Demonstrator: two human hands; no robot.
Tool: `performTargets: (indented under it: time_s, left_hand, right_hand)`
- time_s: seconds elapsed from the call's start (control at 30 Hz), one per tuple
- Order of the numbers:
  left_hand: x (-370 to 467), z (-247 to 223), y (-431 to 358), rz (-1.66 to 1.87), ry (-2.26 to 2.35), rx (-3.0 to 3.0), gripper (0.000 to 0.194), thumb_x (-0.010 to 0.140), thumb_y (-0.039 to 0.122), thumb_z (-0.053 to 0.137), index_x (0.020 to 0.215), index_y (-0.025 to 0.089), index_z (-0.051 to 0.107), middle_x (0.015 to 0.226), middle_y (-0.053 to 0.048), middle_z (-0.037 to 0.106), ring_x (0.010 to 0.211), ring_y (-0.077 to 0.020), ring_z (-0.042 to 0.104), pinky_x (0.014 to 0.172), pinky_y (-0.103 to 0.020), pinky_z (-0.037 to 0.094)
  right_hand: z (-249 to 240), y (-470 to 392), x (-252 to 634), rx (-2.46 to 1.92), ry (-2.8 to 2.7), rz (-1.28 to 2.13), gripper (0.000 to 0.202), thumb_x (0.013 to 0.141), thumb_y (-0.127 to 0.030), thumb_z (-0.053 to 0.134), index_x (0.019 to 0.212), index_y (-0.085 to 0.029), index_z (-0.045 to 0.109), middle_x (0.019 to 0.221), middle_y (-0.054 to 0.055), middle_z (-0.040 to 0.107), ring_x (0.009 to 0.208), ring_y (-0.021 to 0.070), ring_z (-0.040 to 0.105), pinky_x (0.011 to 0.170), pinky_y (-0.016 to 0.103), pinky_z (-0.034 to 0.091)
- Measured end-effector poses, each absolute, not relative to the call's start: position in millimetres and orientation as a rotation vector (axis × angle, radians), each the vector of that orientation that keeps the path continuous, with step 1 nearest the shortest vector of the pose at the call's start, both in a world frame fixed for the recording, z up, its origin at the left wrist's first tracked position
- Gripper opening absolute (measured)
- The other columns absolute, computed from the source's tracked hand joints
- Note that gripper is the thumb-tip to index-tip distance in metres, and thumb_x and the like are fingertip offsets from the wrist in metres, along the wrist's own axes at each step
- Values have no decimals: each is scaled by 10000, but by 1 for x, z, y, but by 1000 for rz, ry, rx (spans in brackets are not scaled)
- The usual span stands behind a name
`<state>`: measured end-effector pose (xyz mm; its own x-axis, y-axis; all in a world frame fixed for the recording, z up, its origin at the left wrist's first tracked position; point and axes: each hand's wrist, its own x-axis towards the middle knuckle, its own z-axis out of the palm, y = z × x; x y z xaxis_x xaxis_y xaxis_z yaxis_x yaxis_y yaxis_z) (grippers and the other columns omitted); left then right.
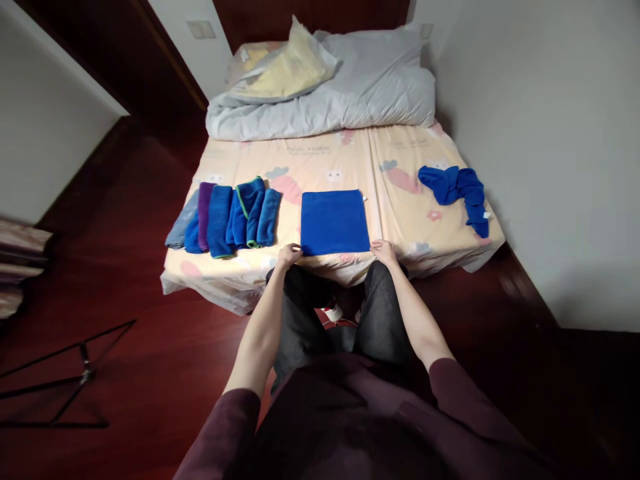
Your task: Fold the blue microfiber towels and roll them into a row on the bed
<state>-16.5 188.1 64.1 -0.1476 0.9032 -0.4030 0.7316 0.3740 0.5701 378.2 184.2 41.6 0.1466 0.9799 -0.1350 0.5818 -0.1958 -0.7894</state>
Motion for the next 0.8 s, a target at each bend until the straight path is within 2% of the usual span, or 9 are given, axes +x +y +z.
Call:
performTargets:
  time_s: [0.13, 0.23, 0.43, 0.63, 0.8]
  left_hand:
    - [-8, 65, 190, 144, 1965, 1474, 408, 872, 242, 687, 1271, 163, 724, 1242, -157, 772, 1197, -271, 713, 1037, -341, 530]
    - [-3, 65, 189, 169, 1991, 1522, 449, 871, 203, 685, 1318, 165, 694, 1325, -165, 736, 1270, -281, 677, 1076, -358, 505]
    - [-8, 63, 192, 176, 1932, 1535, 505, 824, 142, 713, 1327, 197, 714, 1202, -107, 783, 1154, -251, 727, 1031, -320, 534]
    - [-10, 63, 190, 169, 1920, 1584, 483, 796, 115, 697, 1269, 183, 767, 1196, -122, 782, 1166, -272, 729, 1037, -330, 546]
    - [-8, 66, 185, 169, 1958, 1657, 470, 794, 159, 693, 1258, 201, 760, 1223, -121, 777, 1176, -287, 722, 1014, -350, 561]
  right_hand:
    - [40, 189, 378, -1866, -1486, 955, 269, 760, -172, 781, 1028, -161, 760, 950, 72, 811, 835, 187, 776, 869, 330, 635]
    - [38, 193, 377, -1857, -1455, 995, 273, 752, -164, 795, 1021, -154, 756, 902, 65, 801, 771, 176, 760, 814, 318, 641]
    - [38, 198, 373, -1805, -1356, 1175, 344, 725, -118, 830, 1055, -131, 736, 846, 59, 767, 560, 115, 649, 662, 294, 634]
    - [43, 194, 374, -1806, -1487, 1080, 358, 677, -140, 821, 1026, -161, 746, 824, 15, 717, 671, 144, 668, 727, 304, 624]
    - [43, 192, 375, -1826, -1549, 971, 384, 642, -131, 766, 1024, -175, 758, 816, -13, 694, 744, 161, 651, 778, 287, 589]
